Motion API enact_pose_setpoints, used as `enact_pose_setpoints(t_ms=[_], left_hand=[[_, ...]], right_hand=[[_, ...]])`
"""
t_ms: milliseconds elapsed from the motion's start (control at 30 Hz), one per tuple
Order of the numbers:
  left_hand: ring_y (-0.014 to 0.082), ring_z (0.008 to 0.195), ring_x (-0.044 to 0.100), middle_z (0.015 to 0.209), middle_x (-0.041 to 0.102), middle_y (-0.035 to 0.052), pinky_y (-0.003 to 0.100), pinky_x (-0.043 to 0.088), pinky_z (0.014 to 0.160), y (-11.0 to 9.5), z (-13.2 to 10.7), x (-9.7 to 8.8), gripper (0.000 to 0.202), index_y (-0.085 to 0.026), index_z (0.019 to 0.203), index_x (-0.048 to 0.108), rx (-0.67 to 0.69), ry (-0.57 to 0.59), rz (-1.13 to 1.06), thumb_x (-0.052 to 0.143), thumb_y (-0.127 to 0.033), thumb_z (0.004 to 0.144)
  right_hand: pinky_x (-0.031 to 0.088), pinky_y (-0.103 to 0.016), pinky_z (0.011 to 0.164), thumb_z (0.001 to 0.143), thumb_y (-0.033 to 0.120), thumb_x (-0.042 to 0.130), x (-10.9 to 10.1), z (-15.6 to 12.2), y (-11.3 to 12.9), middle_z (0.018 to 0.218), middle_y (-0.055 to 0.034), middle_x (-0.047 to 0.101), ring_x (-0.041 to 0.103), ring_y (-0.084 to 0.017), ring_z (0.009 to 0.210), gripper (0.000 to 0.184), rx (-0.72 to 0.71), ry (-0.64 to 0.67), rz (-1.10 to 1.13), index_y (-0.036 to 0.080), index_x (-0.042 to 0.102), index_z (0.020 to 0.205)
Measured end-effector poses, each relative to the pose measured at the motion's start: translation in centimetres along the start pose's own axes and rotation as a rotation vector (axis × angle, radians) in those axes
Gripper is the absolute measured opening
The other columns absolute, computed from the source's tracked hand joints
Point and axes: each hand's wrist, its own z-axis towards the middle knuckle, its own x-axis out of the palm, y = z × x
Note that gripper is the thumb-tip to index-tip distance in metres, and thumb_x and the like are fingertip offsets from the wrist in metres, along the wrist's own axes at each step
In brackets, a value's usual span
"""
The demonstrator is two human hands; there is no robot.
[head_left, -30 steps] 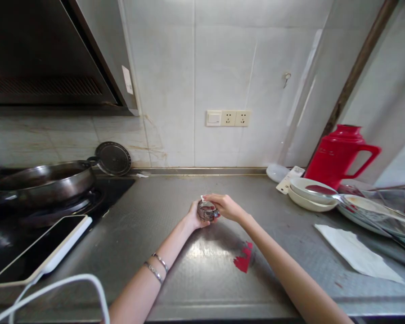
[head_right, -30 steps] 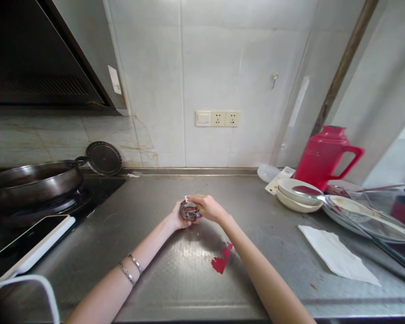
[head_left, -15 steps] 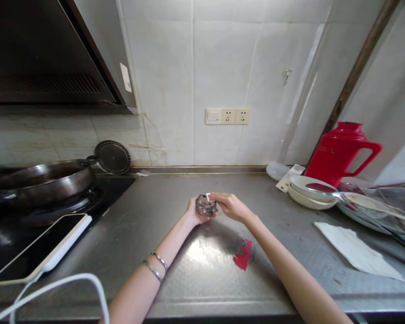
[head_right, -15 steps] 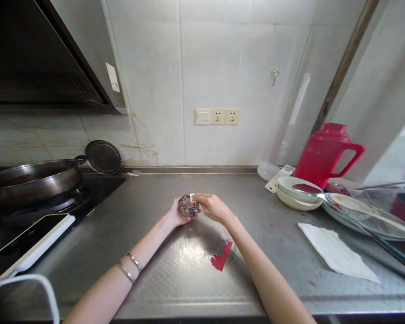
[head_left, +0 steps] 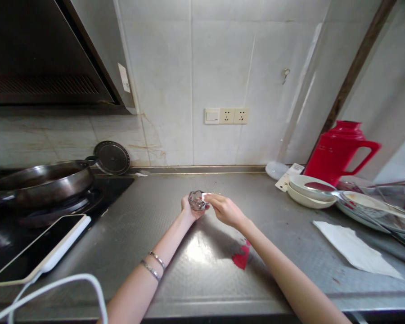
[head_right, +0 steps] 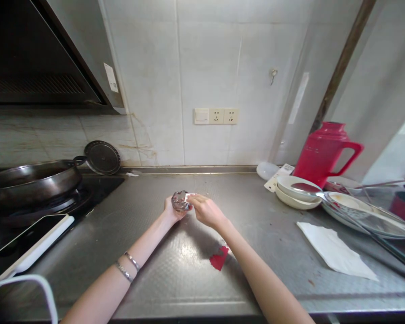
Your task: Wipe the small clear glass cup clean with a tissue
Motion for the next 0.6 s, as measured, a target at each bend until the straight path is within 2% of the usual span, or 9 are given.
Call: enact_pose_setpoints(t_ms=[100, 267, 433, 600], left_hand=[[0.0215, 0.047, 0.059, 0.056, 0.061, 0.0084, 0.03, 0.046, 0.044, -0.1, 0.0, -0.1, 0.029, -0.012, 0.083, 0.063, 0.078, -0.04, 0.024, 0.041, -0.031, 0.078], [0.0204, 0.047, 0.057, 0.055, 0.06, 0.0072, 0.03, 0.046, 0.045, 0.0, -0.3, 0.0, 0.031, -0.013, 0.085, 0.062, 0.119, -0.083, 0.044, 0.038, -0.031, 0.08], [0.0182, 0.049, 0.057, 0.057, 0.06, 0.0063, 0.026, 0.043, 0.044, 0.3, -0.3, 0.0, 0.03, -0.013, 0.078, 0.06, 0.148, -0.074, 0.078, 0.036, -0.029, 0.083], [0.0153, 0.049, 0.054, 0.057, 0.059, 0.0043, 0.024, 0.039, 0.044, 1.1, -0.6, 0.0, 0.035, -0.014, 0.074, 0.057, 0.169, -0.064, 0.133, 0.033, -0.035, 0.088]], right_hand=[[0.048, -0.043, 0.101, 0.08, -0.003, 0.038, 0.4, -0.1, 0.1, 0.12, -0.0129, 0.065, 0.059, -0.022, 0.116, 0.049, -0.058, -0.041, -0.03, 0.016, 0.06, 0.12], [0.047, -0.044, 0.103, 0.077, -0.005, 0.037, 0.9, -0.1, 0.4, 0.12, -0.011, 0.065, 0.058, -0.021, 0.118, 0.055, -0.163, -0.075, -0.022, 0.017, 0.057, 0.123], [0.044, -0.042, 0.106, 0.077, -0.005, 0.038, 1.3, 0.0, 1.1, 0.123, -0.0126, 0.063, 0.053, -0.021, 0.123, 0.054, -0.234, -0.042, -0.043, 0.014, 0.055, 0.125], [0.042, -0.044, 0.108, 0.081, -0.002, 0.039, 1.6, 0.2, 1.7, 0.125, -0.0159, 0.061, 0.049, -0.022, 0.127, 0.045, -0.263, -0.02, -0.068, 0.01, 0.058, 0.12]])
